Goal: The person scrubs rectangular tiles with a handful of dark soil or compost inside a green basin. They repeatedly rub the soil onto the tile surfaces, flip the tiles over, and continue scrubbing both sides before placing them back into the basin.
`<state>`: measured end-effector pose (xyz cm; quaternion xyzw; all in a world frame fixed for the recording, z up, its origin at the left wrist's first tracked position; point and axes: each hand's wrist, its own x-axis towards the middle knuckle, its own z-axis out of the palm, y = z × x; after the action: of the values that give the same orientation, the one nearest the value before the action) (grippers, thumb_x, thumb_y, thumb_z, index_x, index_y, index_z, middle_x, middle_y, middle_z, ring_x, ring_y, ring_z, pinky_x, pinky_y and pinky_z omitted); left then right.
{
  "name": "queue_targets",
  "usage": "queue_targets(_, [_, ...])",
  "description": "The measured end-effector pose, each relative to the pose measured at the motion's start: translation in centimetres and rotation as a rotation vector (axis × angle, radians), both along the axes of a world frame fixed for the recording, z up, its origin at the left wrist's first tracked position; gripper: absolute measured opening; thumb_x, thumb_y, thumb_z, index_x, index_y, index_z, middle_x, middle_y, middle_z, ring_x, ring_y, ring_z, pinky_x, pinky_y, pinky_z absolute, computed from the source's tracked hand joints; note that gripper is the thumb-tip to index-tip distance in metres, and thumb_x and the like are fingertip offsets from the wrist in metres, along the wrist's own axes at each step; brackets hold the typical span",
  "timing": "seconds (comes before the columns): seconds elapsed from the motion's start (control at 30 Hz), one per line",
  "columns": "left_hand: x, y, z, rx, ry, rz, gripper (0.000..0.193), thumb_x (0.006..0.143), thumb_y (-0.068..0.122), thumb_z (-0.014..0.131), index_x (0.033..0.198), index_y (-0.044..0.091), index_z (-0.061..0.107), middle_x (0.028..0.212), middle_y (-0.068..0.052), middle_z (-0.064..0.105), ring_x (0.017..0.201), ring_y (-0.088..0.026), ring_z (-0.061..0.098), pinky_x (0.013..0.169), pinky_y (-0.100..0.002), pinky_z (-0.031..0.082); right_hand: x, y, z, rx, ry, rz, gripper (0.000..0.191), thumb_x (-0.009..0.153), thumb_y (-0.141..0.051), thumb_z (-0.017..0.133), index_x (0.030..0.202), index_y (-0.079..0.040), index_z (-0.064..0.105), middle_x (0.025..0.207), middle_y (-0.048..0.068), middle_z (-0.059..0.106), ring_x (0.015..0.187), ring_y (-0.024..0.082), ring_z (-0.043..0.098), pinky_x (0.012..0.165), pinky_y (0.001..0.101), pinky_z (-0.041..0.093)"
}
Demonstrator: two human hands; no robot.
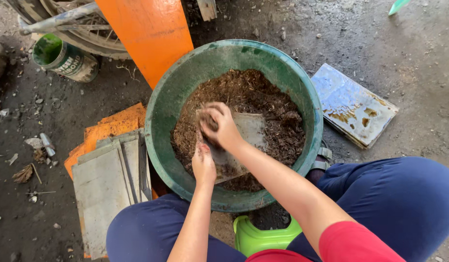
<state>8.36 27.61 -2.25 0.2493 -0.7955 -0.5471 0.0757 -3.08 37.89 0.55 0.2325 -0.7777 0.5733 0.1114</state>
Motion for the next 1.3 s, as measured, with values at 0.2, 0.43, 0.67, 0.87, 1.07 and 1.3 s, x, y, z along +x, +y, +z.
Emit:
queue_targets(0.2, [-0.2, 0.6, 3.3, -0.036, 0.132, -0.029, 0.067, 0.102, 0.056, 0.037, 0.153, 0.014, 0.044, 0.078, -0.001, 0.057, 0.069, -0.015, 0.053, 0.066, -0.034, 0.046, -2.3, -0.9, 1.3, 0.026, -0.079, -0.046, 0.039, 0.085, -0.019, 0.079, 0.118, -0.007, 0.064, 0.134, 0.015, 0.053, 0.128, 0.034, 0.050, 0.108, 0.0456, 0.046])
queue_targets(0.43, [-1.3, -0.8, 3.7, 0.388, 0.164, 0.075, 0.069, 0.104, 0.063, 0.027, 0.148, 0.017, 0.053, 0.147, -0.007, 0.057, 0.134, -0.022, 0.055, 0.113, -0.039, 0.041, 7.8, 5.9, -5.3, 0.170, -0.035, 0.215, 0.040, 0.075, -0.013, 0.082, 0.113, -0.011, 0.070, 0.129, 0.013, 0.058, 0.132, 0.034, 0.048, 0.115, 0.0517, 0.040])
queue_targets(0.67, [-2.0, -1.3, 3.9, 0.487, 0.022, 0.154, 0.085, 0.092, 0.076, 0.021, 0.151, 0.023, 0.051, 0.163, -0.010, 0.038, 0.150, -0.029, 0.033, 0.119, -0.051, 0.025, 4.9, 4.3, -6.2, 0.280, -0.531, -0.344, 0.033, 0.092, -0.027, 0.071, 0.112, -0.002, 0.065, 0.126, 0.018, 0.055, 0.124, 0.036, 0.050, 0.107, 0.0517, 0.042])
queue_targets(0.87, [-2.0, -1.8, 2.9, 0.752, -0.041, 0.263, 0.086, 0.092, 0.075, 0.029, 0.151, 0.016, 0.049, 0.157, -0.015, 0.045, 0.144, -0.033, 0.042, 0.117, -0.052, 0.032, 9.5, -0.5, 0.0, 0.098, -0.300, -0.123, 0.034, 0.085, -0.024, 0.076, 0.111, -0.005, 0.066, 0.132, 0.019, 0.053, 0.126, 0.038, 0.050, 0.106, 0.0501, 0.045])
queue_targets(1.07, [-2.2, -2.0, 1.1, 0.902, 0.063, 0.265, 0.089, 0.096, 0.071, 0.039, 0.147, -0.001, 0.050, 0.149, -0.020, 0.053, 0.134, -0.034, 0.053, 0.111, -0.046, 0.041, 10.8, 8.2, -0.6, 0.166, 0.225, 0.275, 0.046, 0.069, -0.016, 0.085, 0.113, -0.015, 0.069, 0.126, 0.009, 0.058, 0.126, 0.034, 0.053, 0.110, 0.0497, 0.043])
queue_targets(1.3, [-1.6, -1.3, 2.1, 0.738, 0.037, 0.309, 0.080, 0.095, 0.059, 0.057, 0.139, -0.008, 0.058, 0.139, -0.018, 0.062, 0.124, -0.030, 0.059, 0.104, -0.044, 0.046, 12.7, 4.7, -1.6, 0.075, -0.032, 0.105, 0.040, 0.077, -0.014, 0.082, 0.114, -0.013, 0.068, 0.128, 0.011, 0.060, 0.126, 0.034, 0.053, 0.110, 0.0479, 0.043])
